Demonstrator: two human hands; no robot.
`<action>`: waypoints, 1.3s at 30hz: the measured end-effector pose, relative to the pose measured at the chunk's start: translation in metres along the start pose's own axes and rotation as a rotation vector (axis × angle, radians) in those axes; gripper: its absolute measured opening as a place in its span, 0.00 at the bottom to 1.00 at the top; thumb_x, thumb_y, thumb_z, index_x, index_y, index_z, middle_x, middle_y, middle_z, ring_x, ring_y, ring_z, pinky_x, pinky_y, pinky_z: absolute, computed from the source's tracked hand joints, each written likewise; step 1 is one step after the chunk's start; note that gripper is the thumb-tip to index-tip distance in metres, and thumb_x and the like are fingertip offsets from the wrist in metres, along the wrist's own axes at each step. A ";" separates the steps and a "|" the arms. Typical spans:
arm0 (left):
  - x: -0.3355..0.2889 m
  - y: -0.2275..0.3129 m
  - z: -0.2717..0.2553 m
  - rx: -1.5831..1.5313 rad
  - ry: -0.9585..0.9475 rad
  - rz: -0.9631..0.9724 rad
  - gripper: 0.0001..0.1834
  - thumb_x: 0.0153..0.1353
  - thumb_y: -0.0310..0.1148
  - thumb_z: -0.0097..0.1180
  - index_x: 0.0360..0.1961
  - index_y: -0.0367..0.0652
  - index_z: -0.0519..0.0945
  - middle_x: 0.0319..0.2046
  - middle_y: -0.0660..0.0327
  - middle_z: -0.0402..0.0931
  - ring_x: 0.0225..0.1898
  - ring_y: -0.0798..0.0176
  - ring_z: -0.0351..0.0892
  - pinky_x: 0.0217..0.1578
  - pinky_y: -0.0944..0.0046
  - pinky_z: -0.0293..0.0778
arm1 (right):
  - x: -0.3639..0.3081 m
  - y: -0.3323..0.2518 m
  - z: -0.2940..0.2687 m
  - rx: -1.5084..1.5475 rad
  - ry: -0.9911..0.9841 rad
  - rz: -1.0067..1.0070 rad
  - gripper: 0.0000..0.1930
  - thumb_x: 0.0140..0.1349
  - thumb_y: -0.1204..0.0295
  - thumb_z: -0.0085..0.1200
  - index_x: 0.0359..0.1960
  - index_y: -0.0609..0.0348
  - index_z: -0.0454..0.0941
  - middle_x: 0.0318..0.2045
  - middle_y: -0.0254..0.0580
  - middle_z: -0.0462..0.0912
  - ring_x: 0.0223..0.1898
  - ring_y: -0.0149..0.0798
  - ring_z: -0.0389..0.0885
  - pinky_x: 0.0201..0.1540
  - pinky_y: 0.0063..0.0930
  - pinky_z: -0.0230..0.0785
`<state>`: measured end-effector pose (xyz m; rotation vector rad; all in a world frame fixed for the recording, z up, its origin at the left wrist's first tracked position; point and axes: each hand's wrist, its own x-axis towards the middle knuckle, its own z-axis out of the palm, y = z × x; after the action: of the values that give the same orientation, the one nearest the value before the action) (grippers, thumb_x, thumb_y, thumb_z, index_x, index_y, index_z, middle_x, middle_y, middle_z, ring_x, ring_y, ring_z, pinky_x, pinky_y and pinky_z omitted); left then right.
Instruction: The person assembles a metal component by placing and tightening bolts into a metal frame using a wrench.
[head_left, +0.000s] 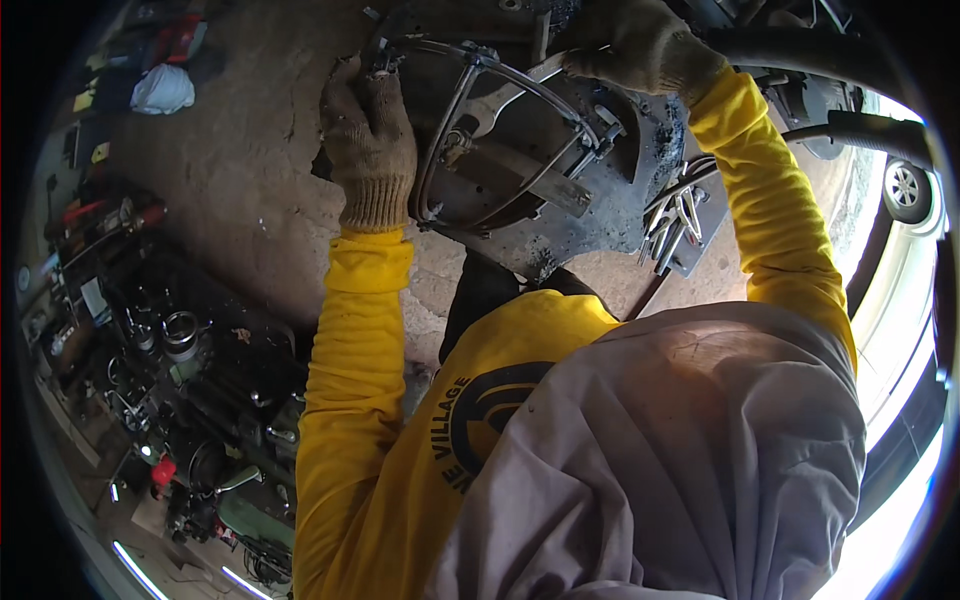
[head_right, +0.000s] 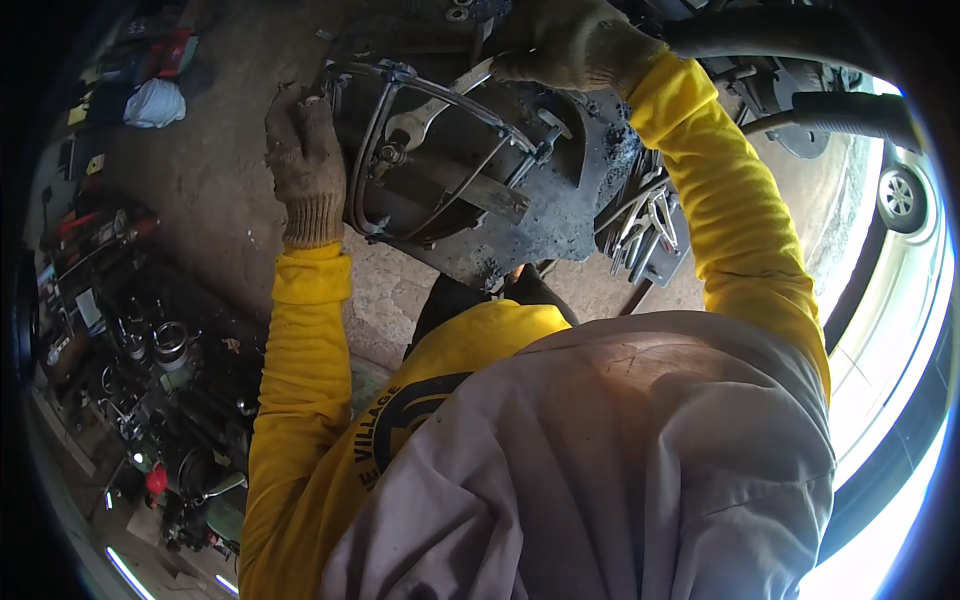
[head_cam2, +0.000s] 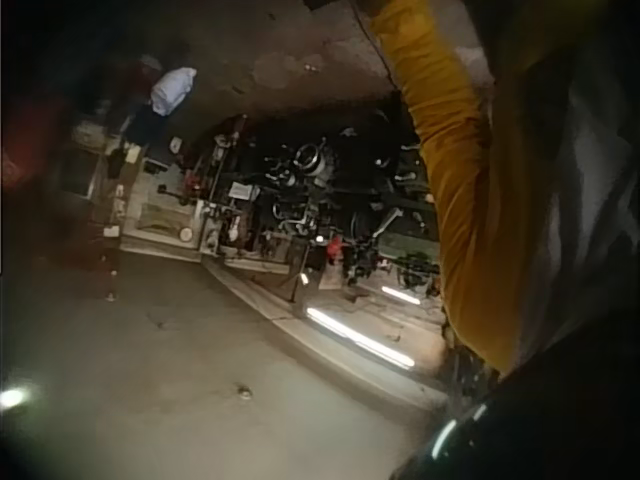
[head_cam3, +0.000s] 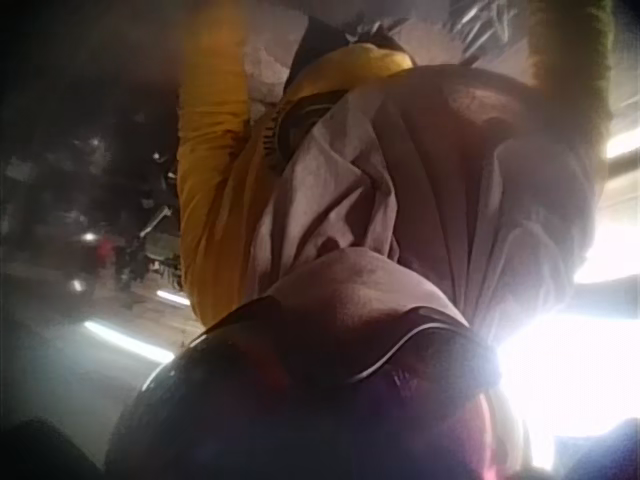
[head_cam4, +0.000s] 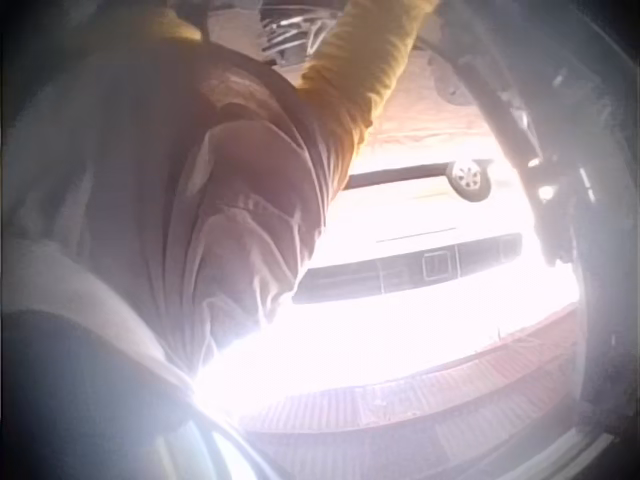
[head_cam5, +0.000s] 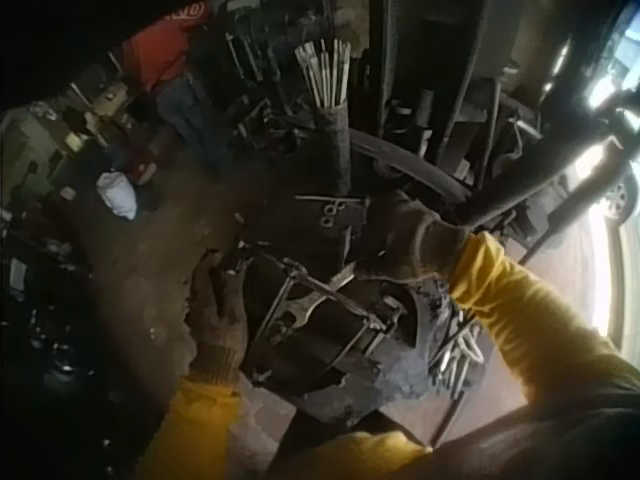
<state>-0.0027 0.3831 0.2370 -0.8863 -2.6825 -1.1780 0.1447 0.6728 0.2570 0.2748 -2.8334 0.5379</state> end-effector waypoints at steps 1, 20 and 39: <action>0.001 -0.004 0.000 0.002 -0.020 -0.002 0.26 0.70 0.42 0.57 0.61 0.36 0.73 0.54 0.46 0.78 0.55 0.48 0.79 0.57 0.53 0.74 | 0.005 -0.005 -0.002 -0.001 0.040 -0.025 0.13 0.53 0.55 0.68 0.28 0.50 0.88 0.28 0.41 0.85 0.35 0.56 0.82 0.42 0.47 0.73; -0.001 0.000 0.005 0.029 -0.039 0.076 0.16 0.71 0.35 0.54 0.55 0.38 0.77 0.49 0.45 0.82 0.44 0.46 0.87 0.45 0.55 0.81 | 0.068 0.000 0.008 -0.347 -0.256 -0.244 0.37 0.51 0.40 0.61 0.62 0.42 0.78 0.29 0.41 0.83 0.32 0.50 0.82 0.36 0.44 0.76; 0.001 0.012 0.000 -0.037 -0.033 0.044 0.16 0.72 0.37 0.53 0.53 0.37 0.79 0.44 0.46 0.84 0.41 0.43 0.87 0.41 0.53 0.83 | 0.161 0.009 0.055 -0.182 -0.098 -0.282 0.13 0.60 0.65 0.56 0.45 0.52 0.85 0.43 0.41 0.85 0.45 0.44 0.84 0.49 0.37 0.77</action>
<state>0.0029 0.3906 0.2450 -0.9731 -2.6601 -1.2178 -0.0215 0.6376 0.2485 0.6669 -2.8418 0.2111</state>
